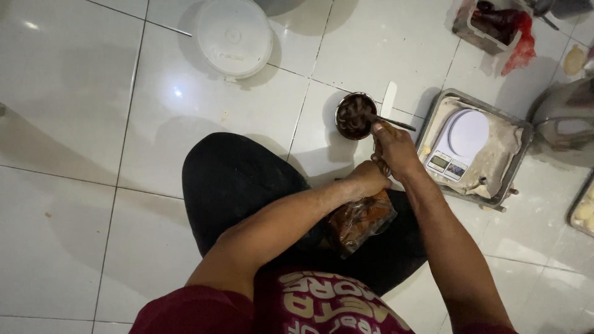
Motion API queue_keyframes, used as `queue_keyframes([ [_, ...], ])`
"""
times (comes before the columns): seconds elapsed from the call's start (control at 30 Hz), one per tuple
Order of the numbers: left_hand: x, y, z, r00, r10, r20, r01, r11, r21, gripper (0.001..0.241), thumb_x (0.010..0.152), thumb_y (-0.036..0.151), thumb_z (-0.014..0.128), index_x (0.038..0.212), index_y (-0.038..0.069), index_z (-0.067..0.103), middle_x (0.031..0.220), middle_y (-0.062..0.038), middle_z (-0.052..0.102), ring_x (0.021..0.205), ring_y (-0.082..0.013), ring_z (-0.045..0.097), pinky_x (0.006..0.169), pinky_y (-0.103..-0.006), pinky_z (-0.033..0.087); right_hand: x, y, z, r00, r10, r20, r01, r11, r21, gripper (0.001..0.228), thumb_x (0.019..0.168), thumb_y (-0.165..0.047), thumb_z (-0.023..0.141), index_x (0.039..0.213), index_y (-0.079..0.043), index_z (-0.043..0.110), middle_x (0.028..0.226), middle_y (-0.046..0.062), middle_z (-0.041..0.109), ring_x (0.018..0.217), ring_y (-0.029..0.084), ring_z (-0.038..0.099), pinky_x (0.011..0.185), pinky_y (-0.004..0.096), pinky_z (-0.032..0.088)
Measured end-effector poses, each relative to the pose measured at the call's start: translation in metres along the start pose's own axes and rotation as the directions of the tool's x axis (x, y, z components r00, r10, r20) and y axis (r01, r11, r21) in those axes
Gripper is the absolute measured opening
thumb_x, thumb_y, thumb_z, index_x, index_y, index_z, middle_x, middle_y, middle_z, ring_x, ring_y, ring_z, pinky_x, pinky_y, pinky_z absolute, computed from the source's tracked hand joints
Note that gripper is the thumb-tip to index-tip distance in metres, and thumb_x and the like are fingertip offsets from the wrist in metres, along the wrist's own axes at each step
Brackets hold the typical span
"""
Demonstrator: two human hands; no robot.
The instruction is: Scooping a dark chocolate-like paste from a small bowl into a plastic piping bag using a spoon while sitting on the floor.
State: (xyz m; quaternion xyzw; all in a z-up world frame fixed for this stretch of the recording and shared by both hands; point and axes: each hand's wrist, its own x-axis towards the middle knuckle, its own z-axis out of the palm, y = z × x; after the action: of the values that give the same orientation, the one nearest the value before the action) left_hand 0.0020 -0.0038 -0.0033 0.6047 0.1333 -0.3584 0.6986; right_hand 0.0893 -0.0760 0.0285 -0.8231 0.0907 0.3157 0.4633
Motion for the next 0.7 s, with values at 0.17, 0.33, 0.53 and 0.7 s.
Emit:
queue_keyframes([
  [0.17, -0.002, -0.004, 0.001, 0.999, 0.037, -0.009, -0.038, 0.998, -0.047, 0.047, 0.078, 0.023, 0.077, 0.102, -0.016, 0.068, 0.095, -0.027, 0.07, 0.094, -0.0388, 0.071, 0.073, -0.045, 0.06, -0.016, -0.01, -0.001, 1.0, -0.007, -0.006, 0.007, 1.0, -0.009, 0.041, 0.106, -0.034, 0.061, 0.077, -0.005, 0.058, 0.058, 0.012, 0.05, 0.052, 0.026, 0.062, 0.028, 0.032, 0.042],
  [0.33, -0.007, 0.001, 0.002, 0.999, 0.034, -0.013, -0.035, 0.997, -0.067, 0.045, 0.078, 0.023, 0.077, 0.1, -0.015, 0.068, 0.094, -0.026, 0.071, 0.094, -0.038, 0.071, 0.071, -0.0441, 0.059, -0.022, -0.017, -0.003, 1.0, 0.0, -0.005, 0.0, 1.0, 0.026, 0.042, 0.105, -0.033, 0.063, 0.074, -0.005, 0.057, 0.056, 0.013, 0.047, 0.048, 0.029, 0.059, 0.025, 0.035, 0.04],
  [0.53, -0.008, -0.001, 0.0, 0.999, 0.049, -0.006, -0.049, 0.996, -0.079, 0.048, 0.078, 0.025, 0.077, 0.103, -0.015, 0.067, 0.093, -0.026, 0.069, 0.09, -0.0365, 0.071, 0.067, -0.043, 0.058, -0.014, -0.011, -0.006, 0.999, -0.029, -0.024, 0.03, 0.999, 0.03, 0.037, 0.103, -0.032, 0.063, 0.077, -0.005, 0.058, 0.06, 0.015, 0.051, 0.056, 0.027, 0.064, 0.031, 0.033, 0.042],
  [0.7, -0.037, 0.027, -0.005, 0.999, 0.046, 0.009, -0.045, 0.995, -0.091, 0.048, 0.08, 0.021, 0.071, 0.109, -0.017, 0.066, 0.099, -0.028, 0.07, 0.097, -0.0373, 0.069, 0.074, -0.0444, 0.059, -0.025, -0.033, -0.012, 1.0, -0.01, 0.009, 0.01, 0.999, -0.052, 0.036, 0.103, -0.035, 0.061, 0.083, -0.005, 0.06, 0.063, 0.013, 0.054, 0.061, 0.026, 0.066, 0.033, 0.033, 0.045],
])
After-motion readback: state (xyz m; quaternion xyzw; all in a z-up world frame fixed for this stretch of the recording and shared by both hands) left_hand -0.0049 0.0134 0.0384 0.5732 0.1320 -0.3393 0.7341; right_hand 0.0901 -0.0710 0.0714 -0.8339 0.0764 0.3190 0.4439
